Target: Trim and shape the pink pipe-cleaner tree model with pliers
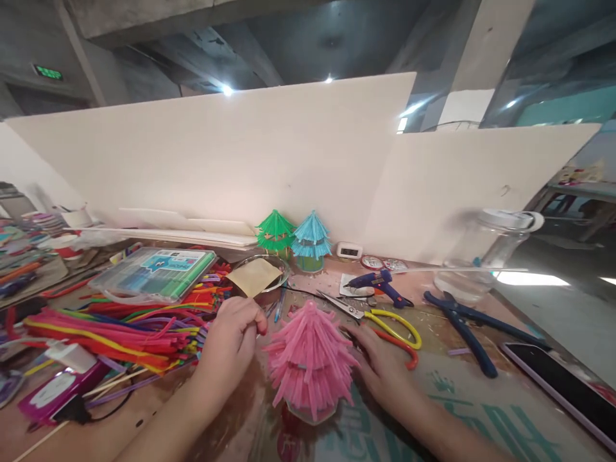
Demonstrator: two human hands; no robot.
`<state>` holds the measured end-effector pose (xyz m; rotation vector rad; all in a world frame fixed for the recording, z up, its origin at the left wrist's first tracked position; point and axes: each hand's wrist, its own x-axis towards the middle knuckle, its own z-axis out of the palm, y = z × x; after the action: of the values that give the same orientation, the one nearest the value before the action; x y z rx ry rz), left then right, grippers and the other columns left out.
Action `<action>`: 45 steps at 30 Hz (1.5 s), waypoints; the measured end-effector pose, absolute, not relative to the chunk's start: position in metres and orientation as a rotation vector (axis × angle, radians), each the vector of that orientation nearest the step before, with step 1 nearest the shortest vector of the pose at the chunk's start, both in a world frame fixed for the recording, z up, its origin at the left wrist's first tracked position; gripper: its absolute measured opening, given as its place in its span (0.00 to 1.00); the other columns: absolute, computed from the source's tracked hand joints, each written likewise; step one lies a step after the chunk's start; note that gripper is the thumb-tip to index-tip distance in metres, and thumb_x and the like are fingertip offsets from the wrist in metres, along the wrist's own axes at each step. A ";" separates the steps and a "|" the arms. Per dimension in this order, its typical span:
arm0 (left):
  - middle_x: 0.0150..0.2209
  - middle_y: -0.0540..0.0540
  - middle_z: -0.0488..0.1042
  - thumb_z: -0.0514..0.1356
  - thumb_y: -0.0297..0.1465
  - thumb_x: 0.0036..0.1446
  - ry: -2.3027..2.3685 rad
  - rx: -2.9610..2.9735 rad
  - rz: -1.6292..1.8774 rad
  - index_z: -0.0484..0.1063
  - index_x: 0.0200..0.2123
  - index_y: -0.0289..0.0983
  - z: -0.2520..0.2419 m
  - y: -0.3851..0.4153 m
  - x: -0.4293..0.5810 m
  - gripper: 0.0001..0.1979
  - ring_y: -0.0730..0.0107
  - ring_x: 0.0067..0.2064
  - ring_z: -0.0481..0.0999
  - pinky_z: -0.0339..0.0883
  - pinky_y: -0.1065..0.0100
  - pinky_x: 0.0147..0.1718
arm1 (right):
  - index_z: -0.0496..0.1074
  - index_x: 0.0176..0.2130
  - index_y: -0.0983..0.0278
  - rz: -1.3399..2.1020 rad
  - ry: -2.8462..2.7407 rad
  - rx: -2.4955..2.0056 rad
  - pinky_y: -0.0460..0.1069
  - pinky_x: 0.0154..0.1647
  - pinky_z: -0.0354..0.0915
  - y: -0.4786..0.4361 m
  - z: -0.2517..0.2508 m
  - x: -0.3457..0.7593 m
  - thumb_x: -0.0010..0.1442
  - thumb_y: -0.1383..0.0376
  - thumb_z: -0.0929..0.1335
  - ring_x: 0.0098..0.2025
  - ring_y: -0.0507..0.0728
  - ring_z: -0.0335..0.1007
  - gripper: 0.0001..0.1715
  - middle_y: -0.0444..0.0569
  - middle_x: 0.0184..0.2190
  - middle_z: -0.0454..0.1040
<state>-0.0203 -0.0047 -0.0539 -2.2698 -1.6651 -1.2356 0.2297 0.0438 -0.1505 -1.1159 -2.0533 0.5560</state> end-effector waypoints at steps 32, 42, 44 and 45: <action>0.39 0.46 0.77 0.59 0.35 0.61 -1.233 -2.331 -1.356 0.74 0.42 0.39 -0.050 -0.021 -0.003 0.09 0.62 0.42 0.75 0.67 0.63 0.41 | 0.69 0.56 0.63 0.212 -1.932 -1.203 0.61 0.54 0.67 0.049 -0.160 0.239 0.66 0.61 0.59 0.55 0.64 0.71 0.23 0.58 0.52 0.75; 0.43 0.44 0.75 0.61 0.35 0.57 -1.378 -2.344 -1.454 0.73 0.44 0.38 -0.069 -0.011 0.002 0.12 0.59 0.46 0.74 0.68 0.59 0.45 | 0.69 0.56 0.63 0.192 -1.955 -1.246 0.61 0.50 0.68 0.048 -0.154 0.233 0.65 0.61 0.60 0.51 0.65 0.72 0.23 0.59 0.49 0.76; 0.44 0.43 0.75 0.59 0.35 0.59 -1.401 -2.359 -1.447 0.72 0.46 0.38 -0.068 -0.012 0.003 0.13 0.59 0.47 0.73 0.67 0.58 0.47 | 0.69 0.56 0.62 0.178 -1.932 -1.249 0.61 0.51 0.68 0.052 -0.155 0.234 0.65 0.62 0.59 0.52 0.64 0.72 0.22 0.58 0.50 0.76; 0.44 0.43 0.75 0.58 0.35 0.60 -1.406 -2.362 -1.442 0.73 0.46 0.38 -0.067 -0.012 0.003 0.13 0.58 0.48 0.73 0.67 0.58 0.47 | 0.69 0.56 0.62 0.171 -1.924 -1.246 0.61 0.51 0.68 0.053 -0.155 0.234 0.65 0.62 0.59 0.51 0.64 0.72 0.22 0.58 0.50 0.76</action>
<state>0.0031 -0.0118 -0.0672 -2.3621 -1.4057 -1.4416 0.2342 0.0531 -0.1554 -1.2457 -1.9236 0.1714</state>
